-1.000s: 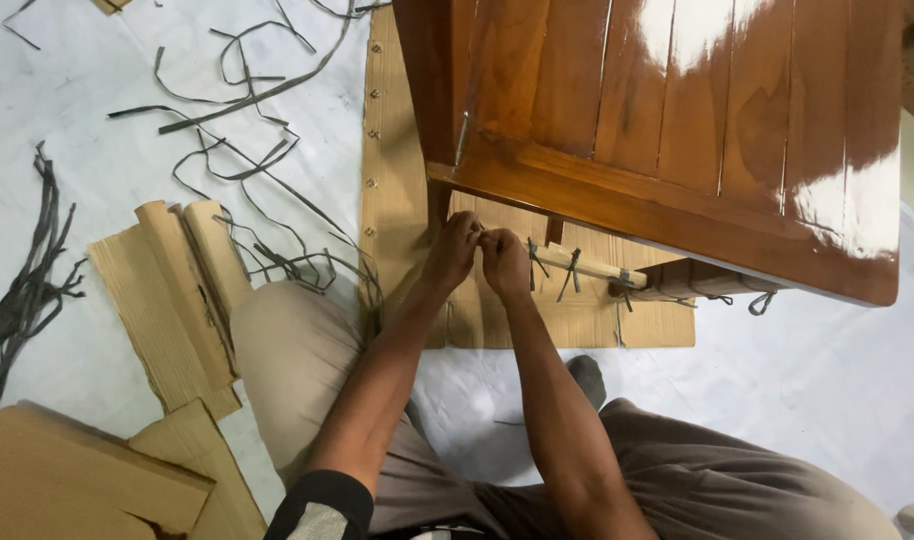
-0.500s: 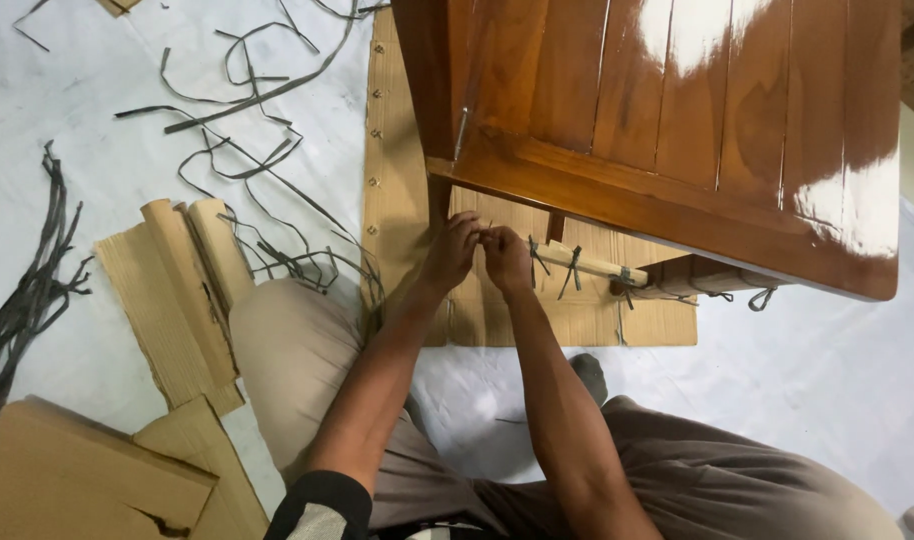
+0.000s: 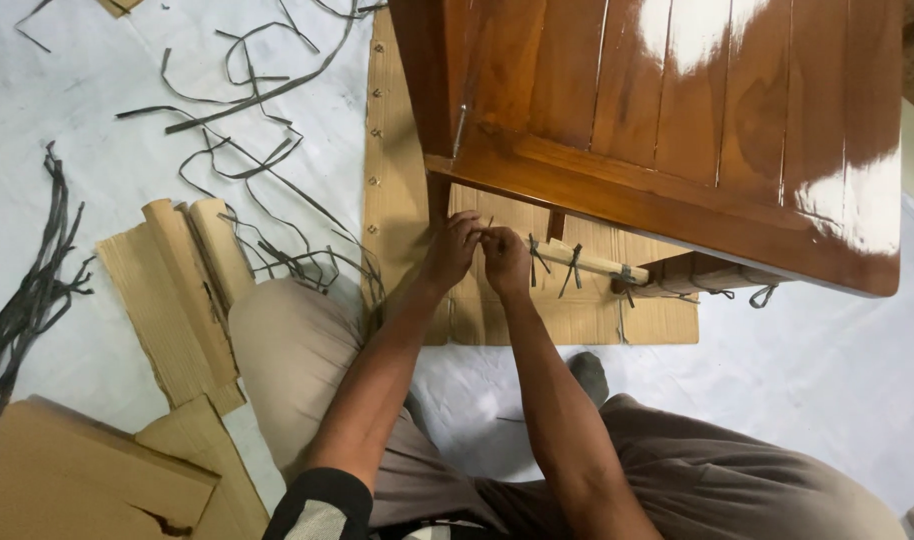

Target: Wrapping the legs of a wooden chair with protective cardboard strips and securing them with ties.

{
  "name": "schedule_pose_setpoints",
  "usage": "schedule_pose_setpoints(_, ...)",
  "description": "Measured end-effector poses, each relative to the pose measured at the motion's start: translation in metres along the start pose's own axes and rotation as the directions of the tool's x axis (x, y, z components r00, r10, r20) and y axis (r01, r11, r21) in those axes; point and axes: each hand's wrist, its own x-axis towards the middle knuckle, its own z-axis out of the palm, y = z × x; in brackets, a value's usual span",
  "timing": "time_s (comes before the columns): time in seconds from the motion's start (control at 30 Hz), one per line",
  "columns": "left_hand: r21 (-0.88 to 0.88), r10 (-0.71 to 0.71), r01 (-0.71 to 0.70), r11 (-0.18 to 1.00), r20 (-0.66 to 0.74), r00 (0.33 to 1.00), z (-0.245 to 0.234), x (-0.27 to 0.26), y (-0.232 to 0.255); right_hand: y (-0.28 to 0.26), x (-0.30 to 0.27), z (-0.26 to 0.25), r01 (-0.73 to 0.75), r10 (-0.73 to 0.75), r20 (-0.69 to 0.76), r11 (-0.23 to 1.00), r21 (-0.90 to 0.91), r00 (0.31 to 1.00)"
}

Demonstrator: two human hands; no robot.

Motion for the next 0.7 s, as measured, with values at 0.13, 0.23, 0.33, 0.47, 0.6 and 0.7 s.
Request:
schedule_pose_setpoints(0.13,-0.001,-0.006,0.006,1.000,-0.015,1.000,0.003,0.000,0.000,-0.003,-0.007,0.000,-0.005,0.007,-0.042,0.999,0.049,0.999)
schedule_pose_setpoints(0.23,0.024,0.010,-0.010,1.000,-0.023,1.000,0.003,0.000,0.000,-0.005,-0.010,-0.001,-0.010,0.017,-0.059,0.993,0.117,0.998)
schedule_pose_setpoints(0.33,0.030,-0.002,0.003,1.000,-0.022,1.000,0.005,0.002,-0.001,-0.001,-0.012,-0.003,-0.032,0.038,-0.046,0.989,0.142,0.998)
schedule_pose_setpoints(0.47,0.078,-0.003,0.009,0.997,-0.073,0.997,0.007,0.004,0.004,-0.013,-0.020,-0.009,-0.053,0.058,-0.051,0.994,0.099,0.997)
schedule_pose_setpoints(0.6,0.142,0.011,0.002,0.990,-0.095,0.995,0.012,0.009,-0.003,-0.009,-0.023,-0.003,-0.089,0.100,-0.090,0.990,0.109,0.991)
schedule_pose_setpoints(0.7,0.269,0.030,0.005,0.963,-0.128,0.991,0.021,0.007,-0.013,0.008,-0.029,0.004,-0.138,0.150,-0.077,0.980,0.142,0.986)
